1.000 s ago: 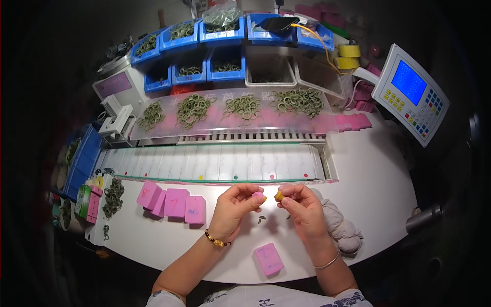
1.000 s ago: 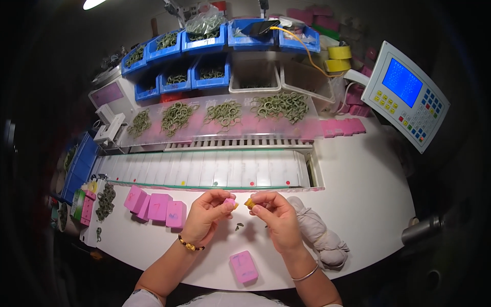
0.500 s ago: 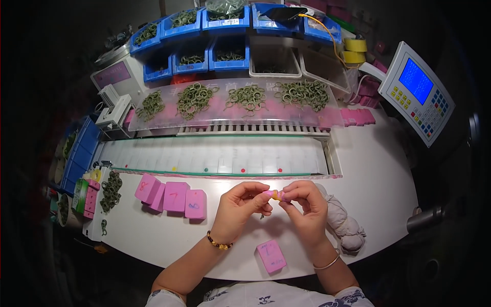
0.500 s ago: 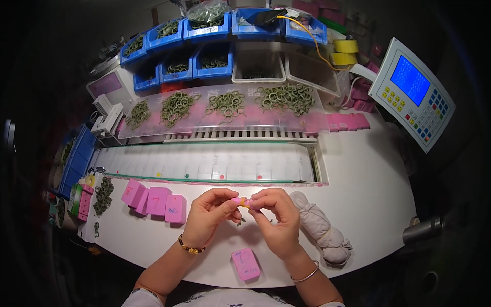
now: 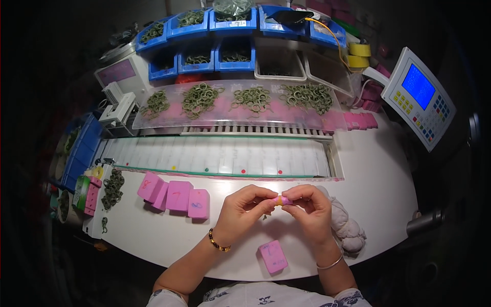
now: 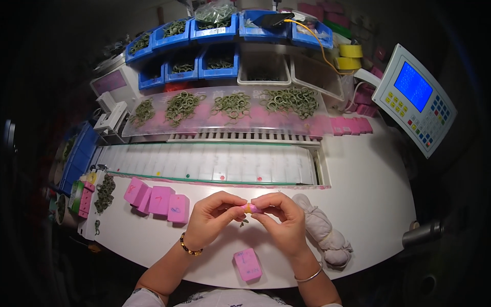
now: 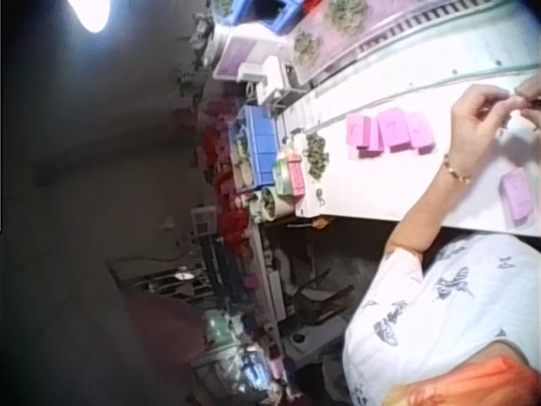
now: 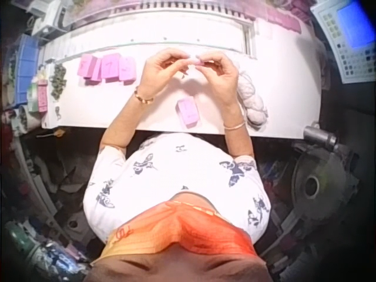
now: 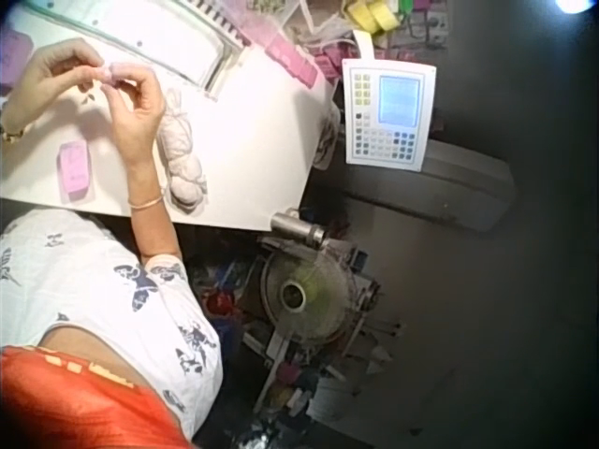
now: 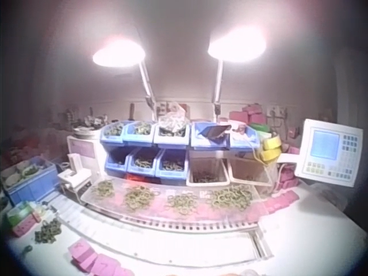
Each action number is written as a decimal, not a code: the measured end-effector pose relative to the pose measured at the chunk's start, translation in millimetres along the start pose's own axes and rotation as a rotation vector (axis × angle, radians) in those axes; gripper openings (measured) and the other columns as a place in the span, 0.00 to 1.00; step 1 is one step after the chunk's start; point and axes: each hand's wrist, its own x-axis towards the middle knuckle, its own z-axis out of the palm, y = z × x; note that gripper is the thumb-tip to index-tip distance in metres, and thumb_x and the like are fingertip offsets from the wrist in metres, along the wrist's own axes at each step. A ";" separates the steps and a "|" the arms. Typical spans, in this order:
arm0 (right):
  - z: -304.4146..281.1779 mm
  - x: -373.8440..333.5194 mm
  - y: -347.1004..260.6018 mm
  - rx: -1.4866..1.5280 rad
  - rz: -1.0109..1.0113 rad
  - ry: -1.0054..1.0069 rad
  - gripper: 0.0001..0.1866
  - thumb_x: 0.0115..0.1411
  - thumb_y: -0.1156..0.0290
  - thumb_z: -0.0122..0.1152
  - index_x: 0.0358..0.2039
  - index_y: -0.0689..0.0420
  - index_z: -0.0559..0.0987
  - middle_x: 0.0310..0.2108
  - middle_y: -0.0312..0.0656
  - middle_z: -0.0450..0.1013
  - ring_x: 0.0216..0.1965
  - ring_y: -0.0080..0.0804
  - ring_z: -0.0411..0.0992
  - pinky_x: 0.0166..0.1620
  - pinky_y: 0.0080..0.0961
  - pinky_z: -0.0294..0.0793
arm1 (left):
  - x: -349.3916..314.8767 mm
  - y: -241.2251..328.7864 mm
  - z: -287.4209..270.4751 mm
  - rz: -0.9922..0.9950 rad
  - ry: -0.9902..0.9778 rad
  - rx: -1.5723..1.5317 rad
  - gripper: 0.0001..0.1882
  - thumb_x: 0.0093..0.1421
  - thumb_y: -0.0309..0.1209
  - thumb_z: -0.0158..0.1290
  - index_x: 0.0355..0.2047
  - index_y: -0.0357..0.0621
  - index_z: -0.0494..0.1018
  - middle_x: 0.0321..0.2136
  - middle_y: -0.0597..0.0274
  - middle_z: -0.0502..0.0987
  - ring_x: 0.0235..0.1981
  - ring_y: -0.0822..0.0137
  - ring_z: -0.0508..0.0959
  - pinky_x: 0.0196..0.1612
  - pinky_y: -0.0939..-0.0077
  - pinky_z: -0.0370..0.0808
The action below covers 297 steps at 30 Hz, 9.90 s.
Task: The person assembles wax figurines by placing green wax components into pink molds and adding small yellow wax pieces.
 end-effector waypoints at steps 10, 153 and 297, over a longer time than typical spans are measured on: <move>-2.4 -2.0 0.6 0.206 0.094 -0.018 0.13 0.56 0.88 0.63 0.41 0.65 0.74 0.42 0.44 0.76 0.44 0.28 0.76 0.49 0.24 0.79 | -2.3 3.8 10.8 0.354 -0.015 0.292 0.12 0.59 0.21 0.60 0.44 0.34 0.76 0.39 0.56 0.78 0.37 0.68 0.81 0.42 0.75 0.81; 26.6 -98.4 -2.3 -0.654 0.117 0.000 0.26 0.41 0.75 0.69 0.41 0.61 0.67 0.41 0.51 0.64 0.42 0.48 0.66 0.46 0.39 0.66 | -101.2 -36.8 60.5 0.230 0.163 0.769 0.34 0.40 0.25 0.70 0.43 0.50 0.61 0.47 0.47 0.64 0.47 0.50 0.65 0.45 0.61 0.69; -5.8 -108.4 -3.3 -0.982 -0.601 -0.294 0.11 0.49 0.79 0.66 0.35 0.58 0.84 0.36 0.40 0.78 0.22 0.27 0.72 0.24 0.20 0.71 | -34.6 10.3 -9.1 -0.112 -0.378 0.231 0.25 0.56 0.30 0.62 0.53 0.41 0.69 0.45 0.57 0.75 0.43 0.65 0.76 0.49 0.72 0.73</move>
